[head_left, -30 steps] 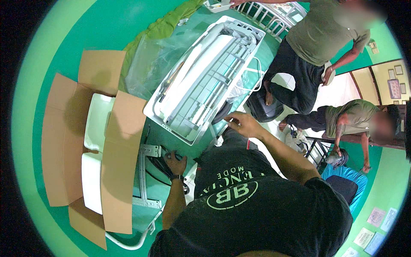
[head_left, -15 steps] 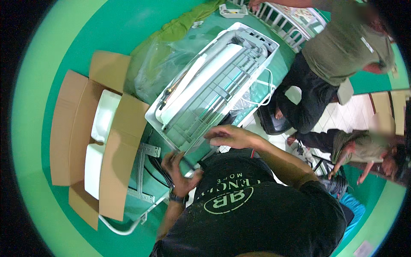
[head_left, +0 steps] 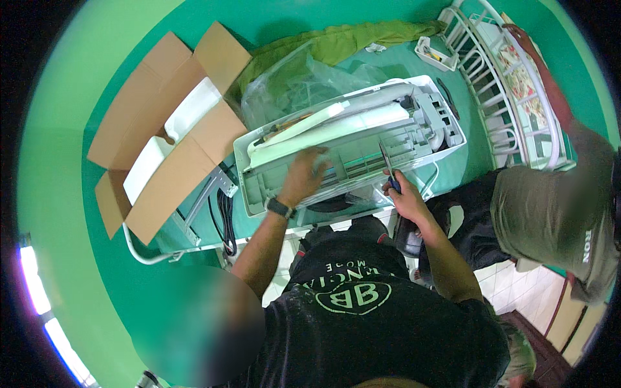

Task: The person assembles a split air conditioner unit on a table. They handle the power cord, remove the front grille, measure the unit with a tape measure, and attach a drain hose using a screwdriver. Another person assists by holding the unit steady.

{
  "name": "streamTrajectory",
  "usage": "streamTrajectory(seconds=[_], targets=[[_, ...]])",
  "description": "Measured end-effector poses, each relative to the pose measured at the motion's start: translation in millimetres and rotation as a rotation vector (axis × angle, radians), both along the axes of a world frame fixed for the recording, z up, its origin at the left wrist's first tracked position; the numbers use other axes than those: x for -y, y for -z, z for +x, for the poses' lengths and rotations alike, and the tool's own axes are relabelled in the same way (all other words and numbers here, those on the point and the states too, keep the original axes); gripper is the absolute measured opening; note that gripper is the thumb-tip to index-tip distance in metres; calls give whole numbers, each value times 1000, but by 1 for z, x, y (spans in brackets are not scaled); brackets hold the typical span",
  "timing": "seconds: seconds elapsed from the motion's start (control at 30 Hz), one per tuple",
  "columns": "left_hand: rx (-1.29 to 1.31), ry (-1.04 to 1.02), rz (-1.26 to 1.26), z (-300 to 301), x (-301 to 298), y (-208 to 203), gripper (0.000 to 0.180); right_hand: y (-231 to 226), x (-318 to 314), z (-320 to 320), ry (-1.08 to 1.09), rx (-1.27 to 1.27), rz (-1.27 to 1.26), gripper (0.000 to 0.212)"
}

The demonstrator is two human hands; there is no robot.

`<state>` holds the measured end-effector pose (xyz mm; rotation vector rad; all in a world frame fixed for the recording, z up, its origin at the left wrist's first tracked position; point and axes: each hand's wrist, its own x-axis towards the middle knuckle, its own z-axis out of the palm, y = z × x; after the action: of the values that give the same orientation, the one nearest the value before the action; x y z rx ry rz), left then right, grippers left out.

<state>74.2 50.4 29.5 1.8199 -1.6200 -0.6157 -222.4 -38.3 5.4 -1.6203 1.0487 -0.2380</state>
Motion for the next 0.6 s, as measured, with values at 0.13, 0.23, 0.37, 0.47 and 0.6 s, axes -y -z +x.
streamTrajectory(seconds=[0.13,0.23,0.37,0.47,0.6], targets=[[258,-246,-154,49,28,34,28,0,25,-14,-107,-50,-231,39],[388,-276,-183,65,61,44,32,-8,37,-13,-154,-40,-221,47],[399,-94,-51,99,89,63,34,-1,39,-9,-205,76,-118,52],[311,-23,166,110,110,64,32,4,40,-14,-239,150,45,60],[298,89,263,113,135,57,38,-1,36,-20,-196,161,194,67]])
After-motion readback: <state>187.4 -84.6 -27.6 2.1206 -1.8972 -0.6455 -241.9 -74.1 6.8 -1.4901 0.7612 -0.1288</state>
